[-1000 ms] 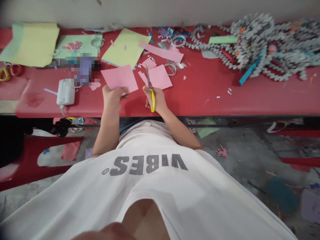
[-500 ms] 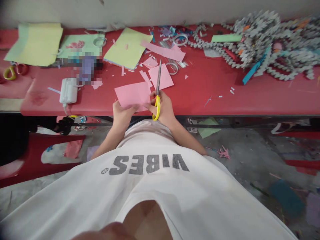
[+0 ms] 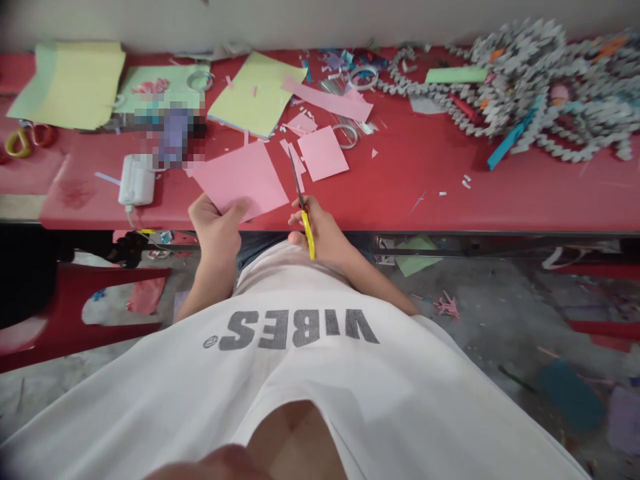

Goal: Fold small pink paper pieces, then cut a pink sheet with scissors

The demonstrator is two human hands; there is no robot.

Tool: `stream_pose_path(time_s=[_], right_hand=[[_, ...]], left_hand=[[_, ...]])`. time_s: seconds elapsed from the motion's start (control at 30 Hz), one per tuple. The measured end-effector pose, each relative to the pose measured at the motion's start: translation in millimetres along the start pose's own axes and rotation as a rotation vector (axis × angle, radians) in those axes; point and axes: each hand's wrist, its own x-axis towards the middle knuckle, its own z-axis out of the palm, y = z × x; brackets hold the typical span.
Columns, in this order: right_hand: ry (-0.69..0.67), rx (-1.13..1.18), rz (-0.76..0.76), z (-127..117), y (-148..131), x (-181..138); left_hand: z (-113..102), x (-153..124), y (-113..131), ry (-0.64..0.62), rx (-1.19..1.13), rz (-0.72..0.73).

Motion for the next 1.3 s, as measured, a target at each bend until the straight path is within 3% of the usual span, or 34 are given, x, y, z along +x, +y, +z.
stream_pose_path(time_s=[0.2, 0.37, 1.3], right_hand=[[-0.049, -0.087, -0.019, 16.6, -5.9, -18.0], [-0.011, -0.193, -0.024, 17.0, -13.7, -17.9], [0.011, -0.216, 0.047, 21.4, -21.7, -13.4]], left_hand=[[9.8, 15.2, 15.4, 0.089, 0.031, 0.126], [11.2, 15.0, 22.3, 0.082, 0.064, 0.093], [14.9, 3.6, 20.4, 0.013, 0.134, 0.085]])
